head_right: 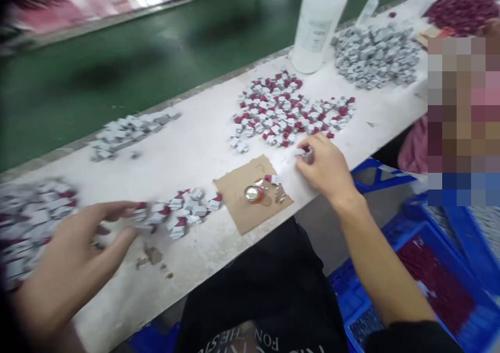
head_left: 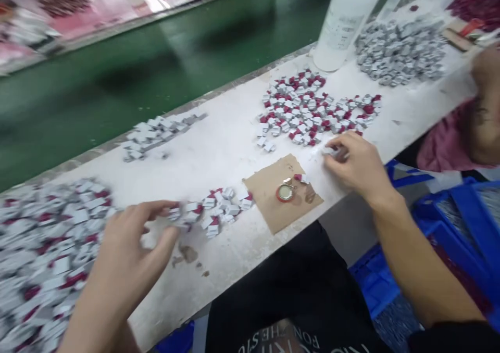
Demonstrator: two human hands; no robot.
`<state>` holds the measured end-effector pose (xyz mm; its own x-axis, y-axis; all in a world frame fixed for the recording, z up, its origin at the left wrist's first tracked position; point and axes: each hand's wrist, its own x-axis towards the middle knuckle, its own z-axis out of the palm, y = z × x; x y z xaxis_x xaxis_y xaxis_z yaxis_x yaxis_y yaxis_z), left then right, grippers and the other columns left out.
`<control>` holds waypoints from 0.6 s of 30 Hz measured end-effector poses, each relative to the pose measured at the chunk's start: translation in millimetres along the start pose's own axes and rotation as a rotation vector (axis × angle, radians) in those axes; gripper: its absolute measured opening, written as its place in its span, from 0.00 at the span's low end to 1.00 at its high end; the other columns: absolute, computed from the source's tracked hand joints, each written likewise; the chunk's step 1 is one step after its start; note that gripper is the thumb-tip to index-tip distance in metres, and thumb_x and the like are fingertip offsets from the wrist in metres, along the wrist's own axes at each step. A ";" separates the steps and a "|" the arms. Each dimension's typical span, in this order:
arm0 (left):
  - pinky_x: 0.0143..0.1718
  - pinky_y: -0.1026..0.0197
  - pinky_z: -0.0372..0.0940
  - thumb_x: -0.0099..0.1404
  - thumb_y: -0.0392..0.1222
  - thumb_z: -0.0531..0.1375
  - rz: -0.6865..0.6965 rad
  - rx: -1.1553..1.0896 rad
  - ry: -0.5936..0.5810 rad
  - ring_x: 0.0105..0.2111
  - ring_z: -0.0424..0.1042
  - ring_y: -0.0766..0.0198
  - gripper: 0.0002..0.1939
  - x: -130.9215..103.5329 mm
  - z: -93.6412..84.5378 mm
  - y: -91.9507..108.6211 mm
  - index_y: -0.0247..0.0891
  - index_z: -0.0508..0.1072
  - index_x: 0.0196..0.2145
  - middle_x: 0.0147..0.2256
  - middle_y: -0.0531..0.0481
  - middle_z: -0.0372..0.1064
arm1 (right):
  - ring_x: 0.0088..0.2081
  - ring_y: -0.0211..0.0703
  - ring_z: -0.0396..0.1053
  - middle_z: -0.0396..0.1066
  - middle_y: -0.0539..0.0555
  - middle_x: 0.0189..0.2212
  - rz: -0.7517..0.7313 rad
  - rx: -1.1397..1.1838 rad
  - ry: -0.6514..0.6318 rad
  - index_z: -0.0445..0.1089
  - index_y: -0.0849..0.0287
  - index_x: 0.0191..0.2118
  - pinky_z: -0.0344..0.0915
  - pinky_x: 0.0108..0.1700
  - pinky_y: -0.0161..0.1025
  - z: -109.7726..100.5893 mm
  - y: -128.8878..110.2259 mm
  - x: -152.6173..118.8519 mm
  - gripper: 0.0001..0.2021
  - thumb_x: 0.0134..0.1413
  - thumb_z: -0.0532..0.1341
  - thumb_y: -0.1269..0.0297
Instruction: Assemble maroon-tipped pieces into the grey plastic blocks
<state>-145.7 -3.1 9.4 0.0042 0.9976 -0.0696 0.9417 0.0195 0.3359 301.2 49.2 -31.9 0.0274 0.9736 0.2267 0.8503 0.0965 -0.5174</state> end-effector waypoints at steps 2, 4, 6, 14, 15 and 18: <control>0.54 0.38 0.74 0.71 0.49 0.57 -0.064 -0.006 0.008 0.53 0.77 0.37 0.19 12.7 -6.2 16.9 0.41 0.79 0.53 0.49 0.37 0.80 | 0.40 0.52 0.81 0.82 0.59 0.51 -0.102 0.037 -0.058 0.81 0.52 0.46 0.74 0.41 0.48 -4.6 0.4 -9.5 0.11 0.63 0.64 0.71; 0.61 0.35 0.72 0.73 0.50 0.56 -0.072 0.001 0.019 0.57 0.75 0.35 0.20 31.5 -8.1 25.1 0.39 0.77 0.55 0.50 0.34 0.78 | 0.50 0.58 0.83 0.80 0.60 0.63 -0.200 0.036 -0.130 0.82 0.51 0.47 0.75 0.43 0.50 -7.8 5.2 -18.0 0.13 0.68 0.60 0.70; 0.66 0.34 0.69 0.73 0.49 0.56 -0.081 0.023 0.053 0.60 0.73 0.35 0.20 54.1 -5.0 24.4 0.40 0.77 0.57 0.52 0.34 0.77 | 0.56 0.62 0.83 0.77 0.61 0.67 -0.256 0.031 -0.163 0.82 0.50 0.47 0.75 0.44 0.52 -8.5 10.8 -24.4 0.15 0.72 0.57 0.70; 0.72 0.35 0.66 0.75 0.42 0.59 -0.113 -0.012 0.089 0.58 0.73 0.39 0.12 111.4 5.5 14.9 0.39 0.79 0.52 0.49 0.38 0.70 | 0.64 0.65 0.79 0.78 0.63 0.63 -0.205 0.098 -0.105 0.81 0.50 0.58 0.76 0.63 0.64 -4.3 -1.1 -46.0 0.16 0.80 0.55 0.65; 0.71 0.36 0.67 0.75 0.42 0.60 -0.115 -0.025 0.076 0.54 0.75 0.42 0.09 111.6 4.2 17.5 0.40 0.78 0.48 0.46 0.42 0.69 | 0.61 0.62 0.81 0.79 0.63 0.62 -0.151 0.113 -0.076 0.80 0.50 0.62 0.77 0.62 0.62 -3.5 -4.3 -48.4 0.16 0.81 0.58 0.62; 0.66 0.40 0.71 0.73 0.41 0.62 -0.145 -0.069 0.050 0.45 0.75 0.49 0.04 106.6 0.7 27.4 0.42 0.77 0.43 0.41 0.47 0.68 | 0.45 0.55 0.82 0.82 0.61 0.55 0.053 0.138 0.017 0.77 0.53 0.66 0.79 0.48 0.53 0.6 -10.0 -53.7 0.20 0.76 0.67 0.54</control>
<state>-119.2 103.7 10.5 -0.1487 0.9860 -0.0754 0.9058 0.1664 0.3897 290.9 -4.0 -39.4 0.0799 0.9746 0.2092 0.7675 0.0738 -0.6368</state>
